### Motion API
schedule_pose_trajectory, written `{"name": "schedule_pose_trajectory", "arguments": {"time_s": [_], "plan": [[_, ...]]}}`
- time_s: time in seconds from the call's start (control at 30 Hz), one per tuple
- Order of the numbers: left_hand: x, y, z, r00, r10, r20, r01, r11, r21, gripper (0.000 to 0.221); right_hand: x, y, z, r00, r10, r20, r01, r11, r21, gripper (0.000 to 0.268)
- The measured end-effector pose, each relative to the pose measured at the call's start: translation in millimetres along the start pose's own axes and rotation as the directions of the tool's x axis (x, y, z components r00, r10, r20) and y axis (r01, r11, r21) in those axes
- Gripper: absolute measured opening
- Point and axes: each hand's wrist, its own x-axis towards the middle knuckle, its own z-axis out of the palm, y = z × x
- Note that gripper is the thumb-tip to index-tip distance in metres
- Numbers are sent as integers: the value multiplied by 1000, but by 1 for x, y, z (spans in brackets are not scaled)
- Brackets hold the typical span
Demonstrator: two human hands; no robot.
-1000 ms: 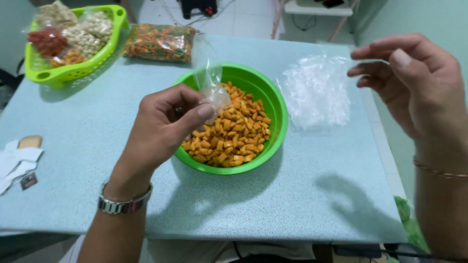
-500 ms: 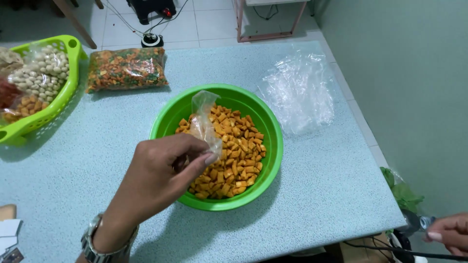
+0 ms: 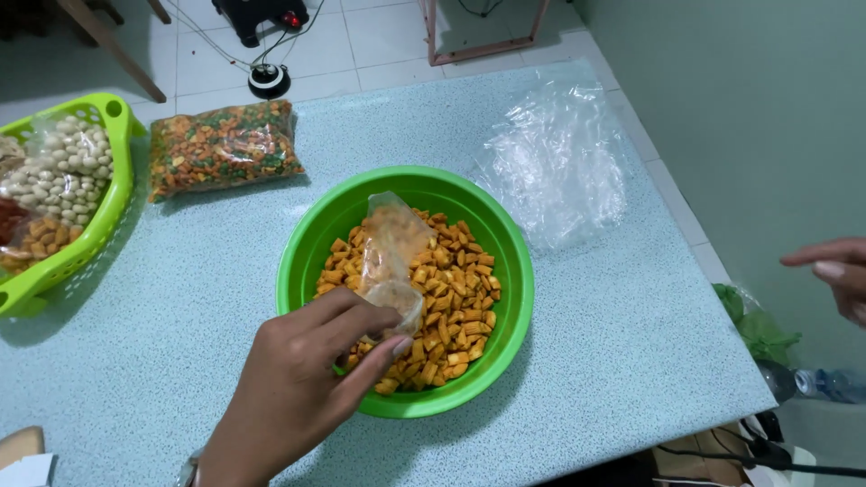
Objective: A person is sitting at a table, opening small plastic bags and filling them with orange snacks from a large green bowl using their hands and a metal scoop.
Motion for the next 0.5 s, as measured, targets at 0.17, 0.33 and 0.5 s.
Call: {"name": "schedule_pose_trajectory", "arguments": {"time_s": [0.17, 0.33, 0.5], "plan": [[0, -1, 5, 996, -52, 78, 43, 993, 107, 20, 27, -176, 49, 999, -41, 35, 46, 984, -173, 33], [6, 6, 7, 963, -139, 231, 114, 987, 117, 19, 47, -284, 146, 395, -905, 161, 876, 317, -364, 87], [10, 24, 1, 991, 27, 131, -24, 999, -20, 13, 38, -353, 223, -56, -967, 248, 946, -131, -297, 51]]}}
